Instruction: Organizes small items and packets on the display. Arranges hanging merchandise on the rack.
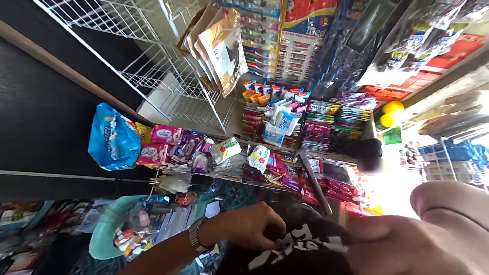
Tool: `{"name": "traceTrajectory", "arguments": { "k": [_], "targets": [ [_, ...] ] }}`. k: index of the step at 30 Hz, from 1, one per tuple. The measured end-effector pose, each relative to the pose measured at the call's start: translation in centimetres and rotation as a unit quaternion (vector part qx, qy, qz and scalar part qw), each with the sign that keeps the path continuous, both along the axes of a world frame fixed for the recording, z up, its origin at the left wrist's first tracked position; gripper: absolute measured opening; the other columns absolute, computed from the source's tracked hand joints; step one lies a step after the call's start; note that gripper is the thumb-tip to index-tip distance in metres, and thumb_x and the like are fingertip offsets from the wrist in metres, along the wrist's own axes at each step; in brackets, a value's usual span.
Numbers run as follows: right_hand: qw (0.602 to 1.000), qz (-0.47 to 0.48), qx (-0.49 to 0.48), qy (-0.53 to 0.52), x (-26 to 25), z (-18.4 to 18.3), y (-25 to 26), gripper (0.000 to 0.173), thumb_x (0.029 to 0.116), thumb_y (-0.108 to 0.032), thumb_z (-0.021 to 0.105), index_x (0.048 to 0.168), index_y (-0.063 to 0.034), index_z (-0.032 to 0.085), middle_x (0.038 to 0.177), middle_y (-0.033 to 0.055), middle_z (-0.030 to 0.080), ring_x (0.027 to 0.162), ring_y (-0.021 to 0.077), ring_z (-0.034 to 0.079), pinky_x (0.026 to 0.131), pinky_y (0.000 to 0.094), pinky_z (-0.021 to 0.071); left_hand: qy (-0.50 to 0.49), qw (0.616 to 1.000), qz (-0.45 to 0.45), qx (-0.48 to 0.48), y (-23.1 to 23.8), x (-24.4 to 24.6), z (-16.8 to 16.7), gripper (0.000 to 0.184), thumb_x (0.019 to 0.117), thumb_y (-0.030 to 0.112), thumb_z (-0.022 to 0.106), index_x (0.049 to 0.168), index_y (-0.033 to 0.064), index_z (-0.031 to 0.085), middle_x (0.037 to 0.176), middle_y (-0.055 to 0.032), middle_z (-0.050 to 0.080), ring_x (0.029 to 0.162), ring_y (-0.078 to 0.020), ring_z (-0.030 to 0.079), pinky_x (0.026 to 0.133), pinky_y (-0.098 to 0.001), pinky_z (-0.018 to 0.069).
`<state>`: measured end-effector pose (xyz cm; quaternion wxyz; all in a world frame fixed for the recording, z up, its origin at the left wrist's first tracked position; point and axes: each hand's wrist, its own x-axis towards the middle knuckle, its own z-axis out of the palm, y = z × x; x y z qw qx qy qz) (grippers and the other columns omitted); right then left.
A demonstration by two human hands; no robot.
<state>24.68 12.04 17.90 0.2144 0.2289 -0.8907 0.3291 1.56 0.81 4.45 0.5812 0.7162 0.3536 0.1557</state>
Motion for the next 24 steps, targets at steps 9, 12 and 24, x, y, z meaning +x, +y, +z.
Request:
{"name": "traceTrajectory", "arguments": {
  "k": [9, 12, 24],
  "targets": [
    [0.998, 0.029, -0.04, -0.034, -0.5, 0.2, 1.1, 0.037, 0.1017, -0.019, 0.059, 0.068, -0.0047, 0.055, 0.064, 0.0083, 0.045, 0.066, 0.0216, 0.046, 0.062, 0.031, 0.0363, -0.017, 0.998, 0.013, 0.061, -0.1, -1.3, -0.1, 0.011, 0.0861, 0.007, 0.076, 0.091, -0.0021, 0.076, 0.077, -0.0125, 0.071, 0.069, -0.0134, 0.067, 0.065, -0.0285, 0.054],
    [0.998, 0.025, 0.022, -0.048, -1.0, -0.2, 0.9, 0.033, 0.1025, -0.016, 0.056, 0.072, -0.0046, 0.059, 0.064, 0.0081, 0.049, 0.069, 0.024, 0.052, 0.067, 0.0329, 0.0418, -0.057, 0.995, 0.071, 0.04, 0.1, -2.1, -1.4, 0.014, 0.0863, 0.009, 0.073, 0.095, -0.0016, 0.076, 0.08, -0.0062, 0.072, 0.072, -0.0003, 0.064, 0.067, -0.0163, 0.0513],
    [0.998, 0.007, 0.06, 0.024, -1.8, -3.2, 0.1, 0.031, 0.1004, -0.011, 0.055, 0.07, -0.0058, 0.058, 0.061, 0.0065, 0.047, 0.067, 0.0232, 0.051, 0.067, 0.0323, 0.0422, -0.12, 0.987, 0.072, -0.084, -0.1, -2.8, -3.3, 0.011, 0.0866, 0.008, 0.074, 0.095, 0.0012, 0.076, 0.084, 0.0032, 0.073, 0.077, 0.0057, 0.065, 0.07, -0.0129, 0.0534]
  ]
}}
